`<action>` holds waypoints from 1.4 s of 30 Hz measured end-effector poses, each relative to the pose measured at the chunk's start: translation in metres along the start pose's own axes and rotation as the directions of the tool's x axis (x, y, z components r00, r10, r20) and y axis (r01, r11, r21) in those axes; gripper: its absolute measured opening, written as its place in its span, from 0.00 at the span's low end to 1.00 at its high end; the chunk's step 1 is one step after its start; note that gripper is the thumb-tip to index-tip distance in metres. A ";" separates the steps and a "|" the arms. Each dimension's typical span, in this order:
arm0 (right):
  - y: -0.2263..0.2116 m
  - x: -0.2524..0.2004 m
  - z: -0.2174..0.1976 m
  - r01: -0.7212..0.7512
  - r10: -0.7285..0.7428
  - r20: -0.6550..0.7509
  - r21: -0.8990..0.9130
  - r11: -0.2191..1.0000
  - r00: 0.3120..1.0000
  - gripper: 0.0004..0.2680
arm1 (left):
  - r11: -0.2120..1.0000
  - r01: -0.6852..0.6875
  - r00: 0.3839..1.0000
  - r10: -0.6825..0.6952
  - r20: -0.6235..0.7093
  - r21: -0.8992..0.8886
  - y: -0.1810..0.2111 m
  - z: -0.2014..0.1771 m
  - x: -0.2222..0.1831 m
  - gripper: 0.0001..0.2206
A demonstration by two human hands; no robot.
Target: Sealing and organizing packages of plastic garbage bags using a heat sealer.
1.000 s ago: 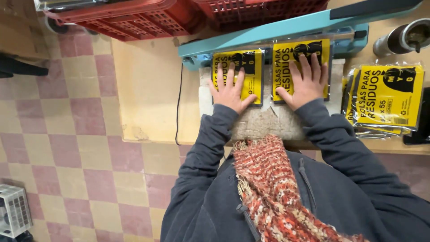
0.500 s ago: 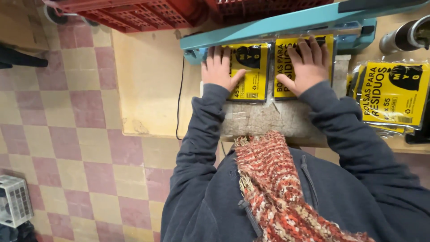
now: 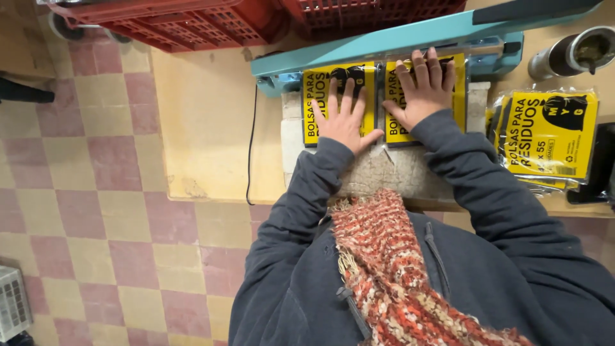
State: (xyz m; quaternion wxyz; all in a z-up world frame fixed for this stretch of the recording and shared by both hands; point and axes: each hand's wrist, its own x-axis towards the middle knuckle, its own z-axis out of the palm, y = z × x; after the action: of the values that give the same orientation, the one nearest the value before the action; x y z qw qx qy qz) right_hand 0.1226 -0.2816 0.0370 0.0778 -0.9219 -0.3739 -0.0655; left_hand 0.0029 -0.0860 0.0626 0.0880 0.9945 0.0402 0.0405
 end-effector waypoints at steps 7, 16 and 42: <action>-0.006 -0.002 -0.012 -0.055 0.053 -0.117 -0.018 0.998 0.992 0.30 | 0.997 -0.070 0.997 0.069 -0.019 -0.032 0.005 0.000 -0.007 0.47; 0.038 0.069 -0.181 0.110 -0.123 -0.259 -0.062 0.992 0.958 0.07 | 0.909 -0.402 0.915 0.398 -0.062 -0.113 0.038 0.005 -0.009 0.41; 0.100 0.094 -0.062 0.045 -0.020 0.318 -0.072 0.996 0.948 0.13 | 0.887 0.159 0.980 -0.196 -0.042 -0.434 -0.050 -0.053 0.324 0.35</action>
State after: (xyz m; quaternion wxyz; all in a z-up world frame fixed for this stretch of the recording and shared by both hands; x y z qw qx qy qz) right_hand 0.2557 -0.3002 0.1052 -0.0206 -0.9165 -0.3937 0.0672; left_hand 0.3167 0.0005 0.1293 0.3059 0.9402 0.1248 0.0824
